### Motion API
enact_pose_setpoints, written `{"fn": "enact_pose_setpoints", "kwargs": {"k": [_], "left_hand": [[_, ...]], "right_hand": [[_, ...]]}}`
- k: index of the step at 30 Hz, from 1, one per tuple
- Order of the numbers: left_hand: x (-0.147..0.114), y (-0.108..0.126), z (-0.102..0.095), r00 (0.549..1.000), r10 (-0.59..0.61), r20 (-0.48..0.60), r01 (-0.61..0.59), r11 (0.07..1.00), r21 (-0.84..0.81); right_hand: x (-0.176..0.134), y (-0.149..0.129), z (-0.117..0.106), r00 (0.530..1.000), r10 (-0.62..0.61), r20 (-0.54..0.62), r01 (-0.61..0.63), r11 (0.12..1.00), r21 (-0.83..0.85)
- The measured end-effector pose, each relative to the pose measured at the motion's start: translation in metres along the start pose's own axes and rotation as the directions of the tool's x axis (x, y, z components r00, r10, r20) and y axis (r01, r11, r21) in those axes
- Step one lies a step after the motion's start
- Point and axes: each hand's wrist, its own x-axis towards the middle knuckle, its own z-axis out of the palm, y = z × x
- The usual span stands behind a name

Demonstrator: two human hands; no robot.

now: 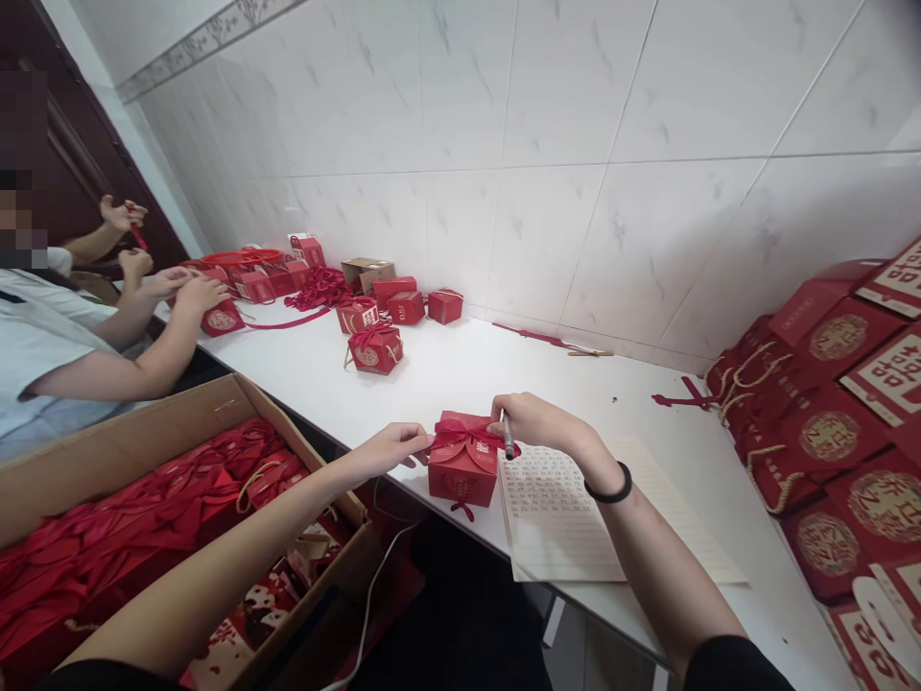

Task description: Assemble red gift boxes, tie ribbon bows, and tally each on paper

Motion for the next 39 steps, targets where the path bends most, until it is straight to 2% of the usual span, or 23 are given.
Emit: {"fn": "enact_pose_setpoints", "kwargs": {"k": [5,11,17,27,30,33,36,39], "left_hand": [[0.002,-0.003,-0.004,1.0,0.025,0.018,-0.026,0.998,0.061],[0.001,-0.008,-0.013,0.99,0.117,0.078,-0.128,0.978,0.163],[-0.005,-0.008,-0.031,0.989,0.133,0.066,-0.145,0.959,0.242],[-0.023,-0.001,-0.067,0.994,0.107,-0.017,-0.095,0.936,0.338],[-0.026,0.0,-0.078,0.991,0.087,-0.102,-0.053,0.955,0.291],[-0.03,0.001,-0.091,0.967,0.058,-0.247,-0.023,0.99,0.142],[-0.033,0.01,-0.101,0.903,0.099,-0.418,-0.144,0.986,-0.079],[-0.034,0.03,-0.102,0.867,0.205,-0.455,-0.336,0.914,-0.228]], "right_hand": [[-0.002,0.001,0.0,0.997,-0.059,-0.052,0.061,0.997,0.038],[-0.004,0.009,-0.003,0.974,-0.154,-0.167,0.167,0.984,0.066],[-0.013,0.024,-0.017,0.974,-0.05,-0.222,0.069,0.995,0.076],[-0.035,0.059,-0.041,0.925,0.121,-0.36,-0.117,0.993,0.033],[-0.044,0.07,-0.047,0.872,0.188,-0.452,-0.209,0.978,0.004],[-0.052,0.079,-0.053,0.809,0.226,-0.543,-0.246,0.969,0.037],[-0.059,0.081,-0.057,0.775,0.22,-0.592,-0.185,0.975,0.119],[-0.061,0.074,-0.06,0.746,0.182,-0.64,-0.028,0.969,0.244]]}}
